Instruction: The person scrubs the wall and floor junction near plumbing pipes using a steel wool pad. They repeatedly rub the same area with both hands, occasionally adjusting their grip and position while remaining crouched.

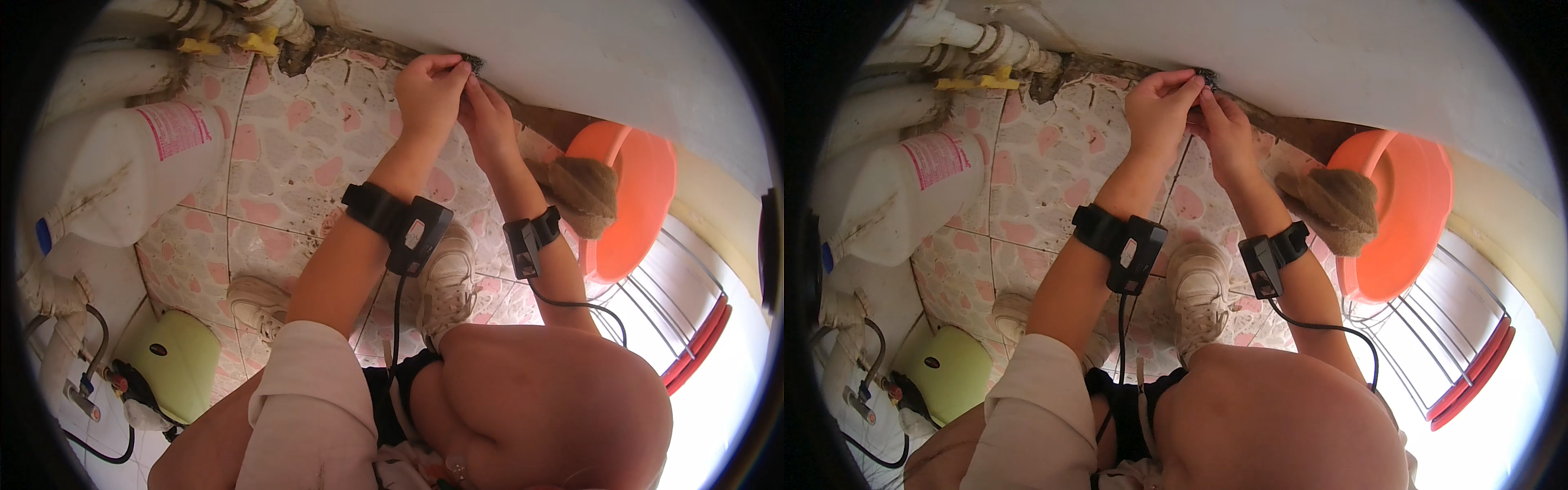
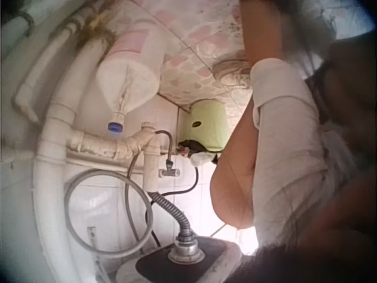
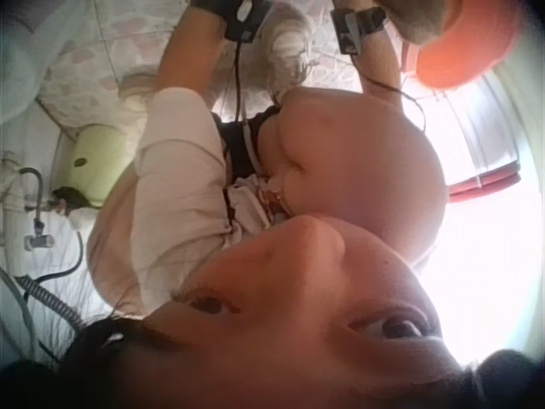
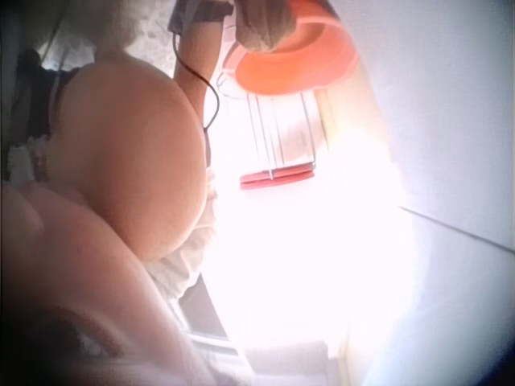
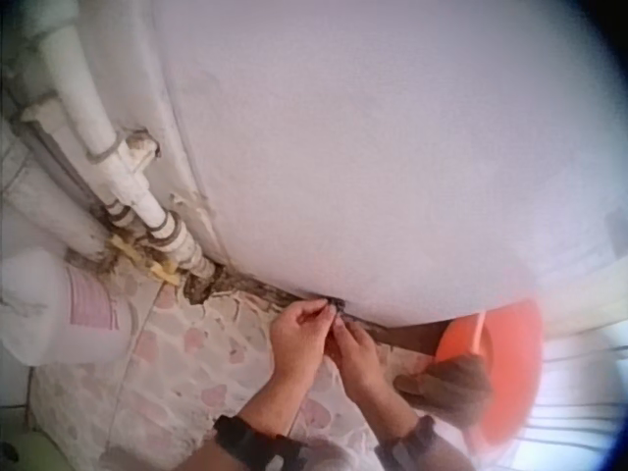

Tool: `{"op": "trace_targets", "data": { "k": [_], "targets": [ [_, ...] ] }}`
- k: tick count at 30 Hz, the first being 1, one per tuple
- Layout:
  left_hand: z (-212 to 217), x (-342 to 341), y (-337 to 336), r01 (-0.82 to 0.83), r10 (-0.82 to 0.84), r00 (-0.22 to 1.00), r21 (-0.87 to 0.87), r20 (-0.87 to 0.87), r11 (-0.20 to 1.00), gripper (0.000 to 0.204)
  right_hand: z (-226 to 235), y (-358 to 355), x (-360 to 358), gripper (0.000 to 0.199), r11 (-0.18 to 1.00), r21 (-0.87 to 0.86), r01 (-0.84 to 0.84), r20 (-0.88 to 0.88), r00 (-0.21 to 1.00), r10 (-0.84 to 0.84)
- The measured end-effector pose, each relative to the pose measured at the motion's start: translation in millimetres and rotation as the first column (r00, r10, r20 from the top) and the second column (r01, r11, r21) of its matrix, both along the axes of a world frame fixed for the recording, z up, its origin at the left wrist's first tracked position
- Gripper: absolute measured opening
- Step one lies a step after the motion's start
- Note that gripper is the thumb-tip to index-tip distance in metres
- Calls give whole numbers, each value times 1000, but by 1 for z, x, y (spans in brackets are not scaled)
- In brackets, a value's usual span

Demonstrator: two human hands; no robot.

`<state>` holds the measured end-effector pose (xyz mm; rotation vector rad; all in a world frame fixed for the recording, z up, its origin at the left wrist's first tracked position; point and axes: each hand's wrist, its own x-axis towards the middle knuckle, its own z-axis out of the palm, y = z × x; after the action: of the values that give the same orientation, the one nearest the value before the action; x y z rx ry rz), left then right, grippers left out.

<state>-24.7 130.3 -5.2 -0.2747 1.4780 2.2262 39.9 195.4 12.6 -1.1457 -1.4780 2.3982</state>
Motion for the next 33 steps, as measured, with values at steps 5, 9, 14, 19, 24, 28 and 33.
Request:
{"op": "trace_targets", "data": {
  "k": [5,9,14,19,24,28,33],
  "targets": [
    [-15,-5,9,-55,43,997,-206,-62,977,12,-10,-1,-7,26,994,-75,74,-56,995,-78],
    [-18,-7,12,-110,88,992,-274,-89,955,13,-18,0,-6,23,987,-152,47,-57,997,-56],
    [-10,-6,12,-105,89,989,-142,-115,984,9,-20,1,-3,19,978,-180,100,-199,970,-136],
    [-7,-4,14,-142,108,984,-262,-142,954,9,-19,-2,-2,19,968,-209,141,-139,975,-172],
    [-7,0,17,-119,53,980,-351,-192,929,10,-17,-2,2,23,948,-272,167,-111,973,-203],
    [-5,2,19,-165,143,984,-230,-108,959,10,-14,-3,10,28,968,-242,72,-210,970,-124],
    [-1,0,19,-179,133,977,-297,-168,938,9,-11,-5,14,35,953,-301,16,-298,948,-110]
  ]
}}
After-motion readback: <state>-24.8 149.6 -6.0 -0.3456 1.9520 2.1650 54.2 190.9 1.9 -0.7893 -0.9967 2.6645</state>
